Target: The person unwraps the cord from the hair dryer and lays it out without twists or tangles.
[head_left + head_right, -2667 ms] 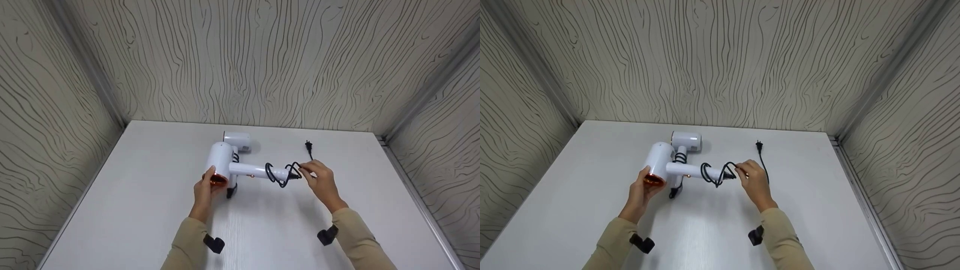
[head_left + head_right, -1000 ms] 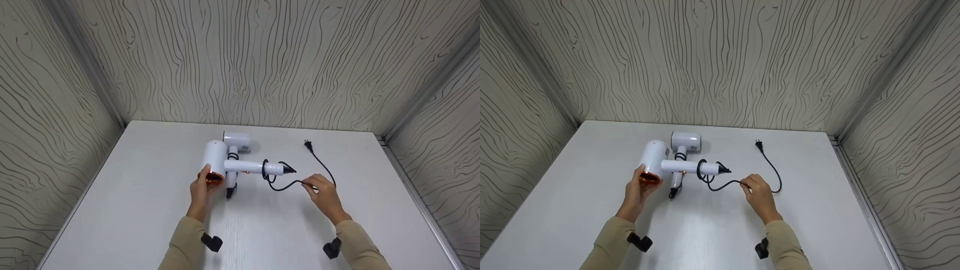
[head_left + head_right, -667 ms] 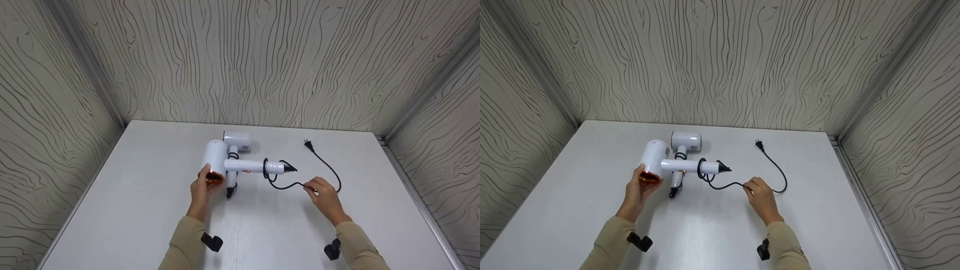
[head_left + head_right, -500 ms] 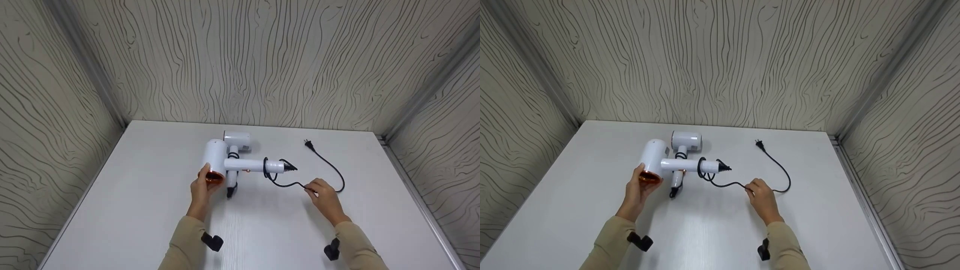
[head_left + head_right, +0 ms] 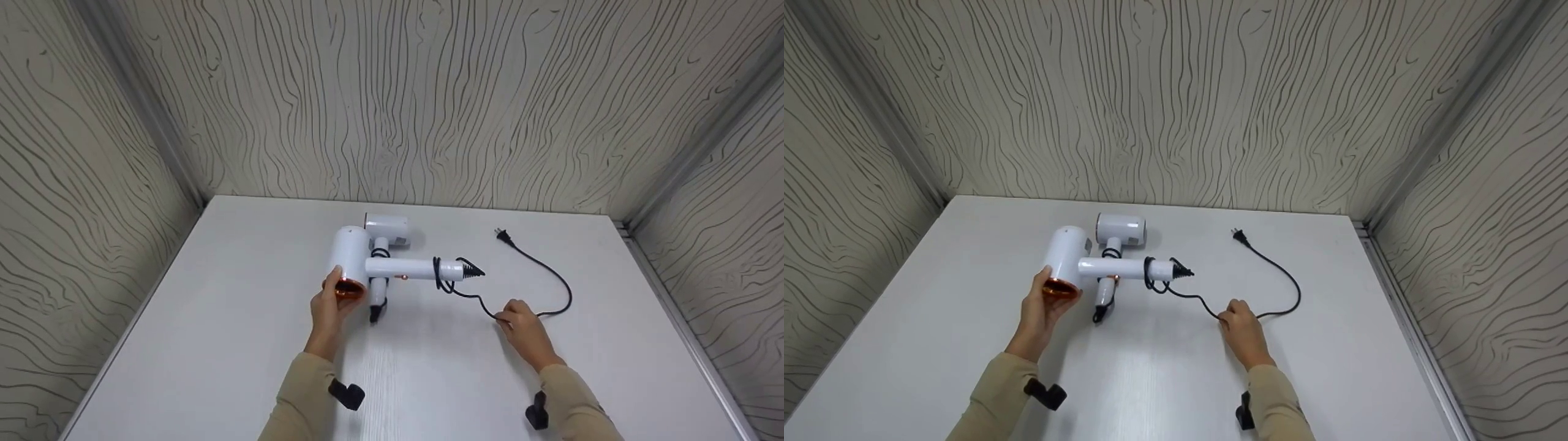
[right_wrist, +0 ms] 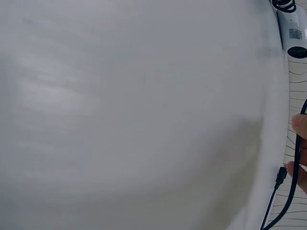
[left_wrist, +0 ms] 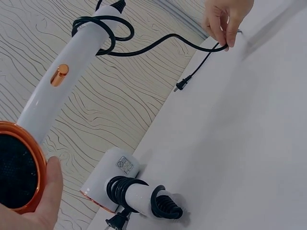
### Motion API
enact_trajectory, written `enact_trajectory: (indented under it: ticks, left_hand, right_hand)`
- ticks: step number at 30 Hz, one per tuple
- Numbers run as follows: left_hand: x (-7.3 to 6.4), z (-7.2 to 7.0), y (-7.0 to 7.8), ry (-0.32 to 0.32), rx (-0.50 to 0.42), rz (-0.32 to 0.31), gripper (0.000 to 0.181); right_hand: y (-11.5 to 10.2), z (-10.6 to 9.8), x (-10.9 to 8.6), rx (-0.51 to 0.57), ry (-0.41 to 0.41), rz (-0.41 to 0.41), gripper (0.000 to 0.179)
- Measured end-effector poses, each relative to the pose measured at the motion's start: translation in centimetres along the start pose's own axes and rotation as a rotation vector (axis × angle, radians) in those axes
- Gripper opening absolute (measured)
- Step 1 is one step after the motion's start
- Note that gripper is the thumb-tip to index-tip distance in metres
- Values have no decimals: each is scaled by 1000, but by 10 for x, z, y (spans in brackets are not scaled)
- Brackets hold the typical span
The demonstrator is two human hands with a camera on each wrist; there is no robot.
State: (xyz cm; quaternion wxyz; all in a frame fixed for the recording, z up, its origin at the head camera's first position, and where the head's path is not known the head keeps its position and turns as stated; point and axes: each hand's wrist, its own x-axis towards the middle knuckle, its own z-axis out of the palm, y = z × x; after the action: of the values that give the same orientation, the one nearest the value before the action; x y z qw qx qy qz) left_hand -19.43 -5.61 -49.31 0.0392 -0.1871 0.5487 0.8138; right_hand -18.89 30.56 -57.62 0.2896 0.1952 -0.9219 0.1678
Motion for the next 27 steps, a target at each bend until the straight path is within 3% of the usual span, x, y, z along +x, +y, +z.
enact_trajectory:
  ticks: [10,17,27]
  left_hand:
    - [-1,2,3,-10,-7,-5,76]
    - [1,2,3,-23,-27,22,73]
    - [1,2,3,-18,6,9,73]
  right_hand:
    - [7,-1,-6,-11,-61,45,13]
    - [11,-5,-10,-25,-145,143,9]
    - [9,-6,-9,-24,-165,171,8]
